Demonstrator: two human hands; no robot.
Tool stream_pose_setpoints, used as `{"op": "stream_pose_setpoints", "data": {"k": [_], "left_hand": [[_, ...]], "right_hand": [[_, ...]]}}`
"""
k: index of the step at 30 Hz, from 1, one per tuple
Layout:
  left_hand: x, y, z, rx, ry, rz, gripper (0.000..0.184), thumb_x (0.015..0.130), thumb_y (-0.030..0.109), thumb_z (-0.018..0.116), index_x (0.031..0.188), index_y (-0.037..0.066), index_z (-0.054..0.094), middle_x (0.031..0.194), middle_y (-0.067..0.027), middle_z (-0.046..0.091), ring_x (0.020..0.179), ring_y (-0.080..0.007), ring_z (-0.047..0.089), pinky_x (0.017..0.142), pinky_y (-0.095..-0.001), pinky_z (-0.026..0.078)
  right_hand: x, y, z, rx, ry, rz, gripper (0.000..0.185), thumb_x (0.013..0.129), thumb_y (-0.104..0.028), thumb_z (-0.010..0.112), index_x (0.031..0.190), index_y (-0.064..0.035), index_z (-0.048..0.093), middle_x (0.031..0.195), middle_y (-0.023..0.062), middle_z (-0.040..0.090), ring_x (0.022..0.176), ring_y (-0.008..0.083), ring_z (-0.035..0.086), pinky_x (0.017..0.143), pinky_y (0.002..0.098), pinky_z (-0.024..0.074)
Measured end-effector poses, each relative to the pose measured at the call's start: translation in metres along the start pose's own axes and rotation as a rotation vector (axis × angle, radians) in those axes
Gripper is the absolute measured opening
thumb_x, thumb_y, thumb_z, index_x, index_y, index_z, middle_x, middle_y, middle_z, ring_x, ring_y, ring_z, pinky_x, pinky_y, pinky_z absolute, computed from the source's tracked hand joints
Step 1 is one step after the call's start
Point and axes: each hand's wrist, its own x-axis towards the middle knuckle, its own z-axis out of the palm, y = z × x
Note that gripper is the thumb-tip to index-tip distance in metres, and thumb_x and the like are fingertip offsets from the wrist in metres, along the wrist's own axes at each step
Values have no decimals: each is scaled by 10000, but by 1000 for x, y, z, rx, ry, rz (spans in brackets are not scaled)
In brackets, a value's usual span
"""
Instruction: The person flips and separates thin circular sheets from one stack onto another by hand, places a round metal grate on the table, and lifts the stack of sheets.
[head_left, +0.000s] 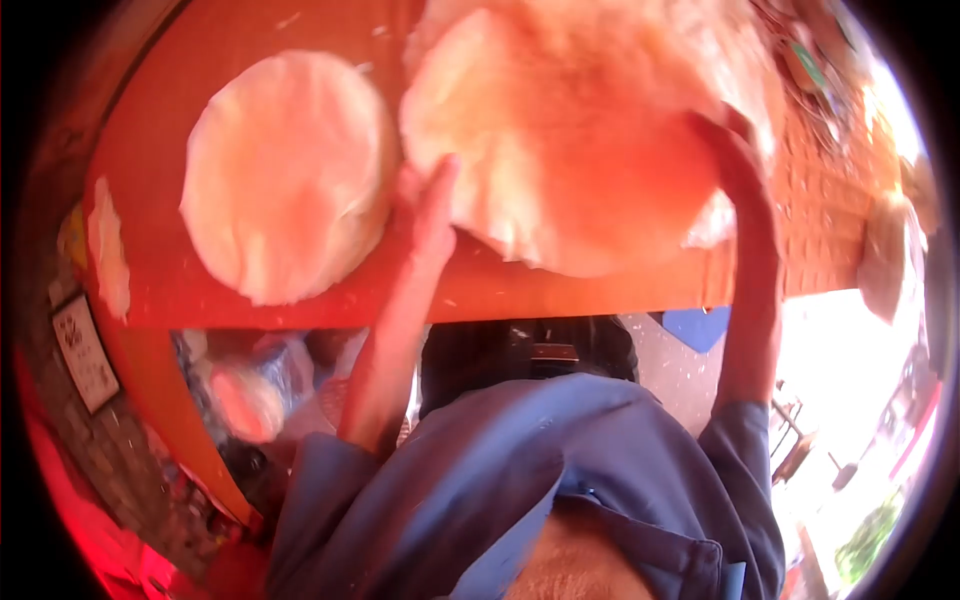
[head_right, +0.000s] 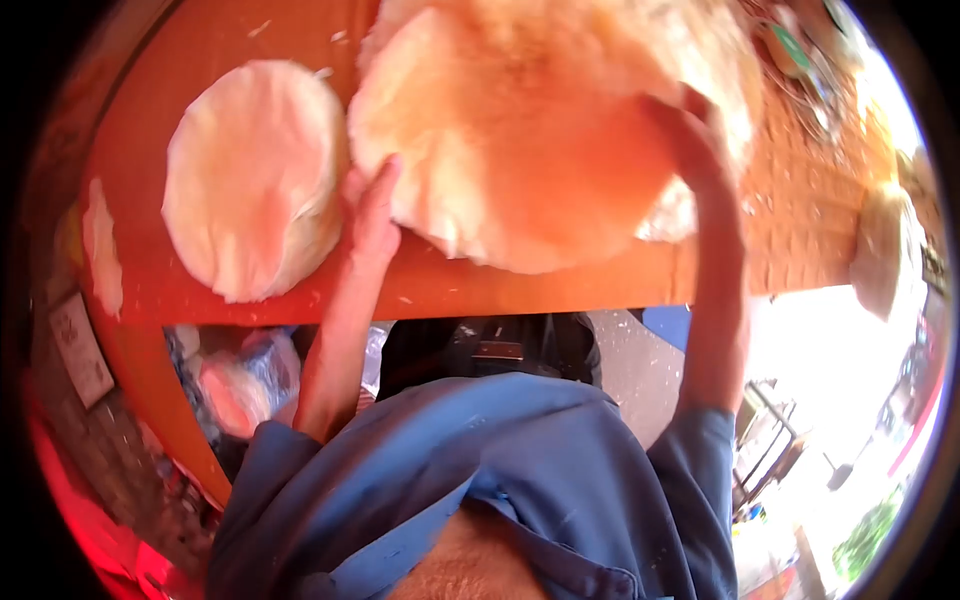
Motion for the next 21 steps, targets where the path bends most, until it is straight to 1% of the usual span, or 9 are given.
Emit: {"op": "stream_pose_setpoints", "data": {"k": [2,6,9,13,15,17,18,19,21], "left_hand": [[2,5,1,110,71,51,320,864,194,665,1079,-36,603,1018,-102,662,890,-146,598,769,-302,475],[8,82,-2,-245,38,-19,253,856,123,680,1046,-29,612,983,-70,656,883,-106,594,742,-268,479],[14,123,-37,-225,109,25,244,850,98,690,1056,-15,624,966,-54,656,877,-106,599,729,-259,489],[13,162,-119,-67,364,177,270,852,94,693,1095,-4,630,1004,-54,665,911,-128,615,764,-272,514],[10,175,-170,-89,364,239,309,863,88,677,1146,-14,609,1072,-76,658,973,-160,619,825,-301,518],[-3,190,-201,-93,334,259,369,872,84,662,1210,-31,570,1160,-108,632,1048,-205,609,889,-338,507],[-7,189,-215,-81,356,232,371,871,85,665,1209,-33,569,1160,-109,632,1047,-208,610,891,-339,507],[-11,181,-234,-70,379,204,373,870,86,668,1208,-35,568,1159,-110,631,1046,-211,610,892,-340,507],[-13,144,-285,1,479,123,377,864,91,678,1202,-36,570,1155,-114,632,1042,-213,611,897,-340,504]], "right_hand": [[-6,-36,7,40,157,-89,319,807,-166,743,1064,0,655,914,56,684,785,132,641,698,270,521],[-22,-143,35,-62,122,-190,337,821,-178,731,1109,-24,649,953,63,693,816,149,662,721,258,527],[-20,-189,75,-101,108,-285,448,818,-212,719,1201,-7,604,1050,95,670,971,170,627,867,271,480],[-21,-216,173,177,-82,-522,265,807,-170,695,1015,-8,669,926,78,679,859,182,647,782,316,510],[-6,-225,211,333,-307,-349,241,782,-110,687,988,16,678,876,82,688,777,191,664,737,319,531],[3,-209,255,351,-462,-319,269,781,-117,682,984,59,669,931,120,693,826,188,676,732,321,542],[14,-183,273,398,-617,-539,411,818,-215,678,1096,81,614,933,168,693,867,255,682,761,380,540],[87,-123,287,313,-586,-475,349,805,-217,722,1074,3,684,967,75,690,879,137,632,774,269,497],[55,-88,326,252,-567,-343,272,807,-211,720,978,-3,678,867,28,660,763,112,600,668,275,478]]}}
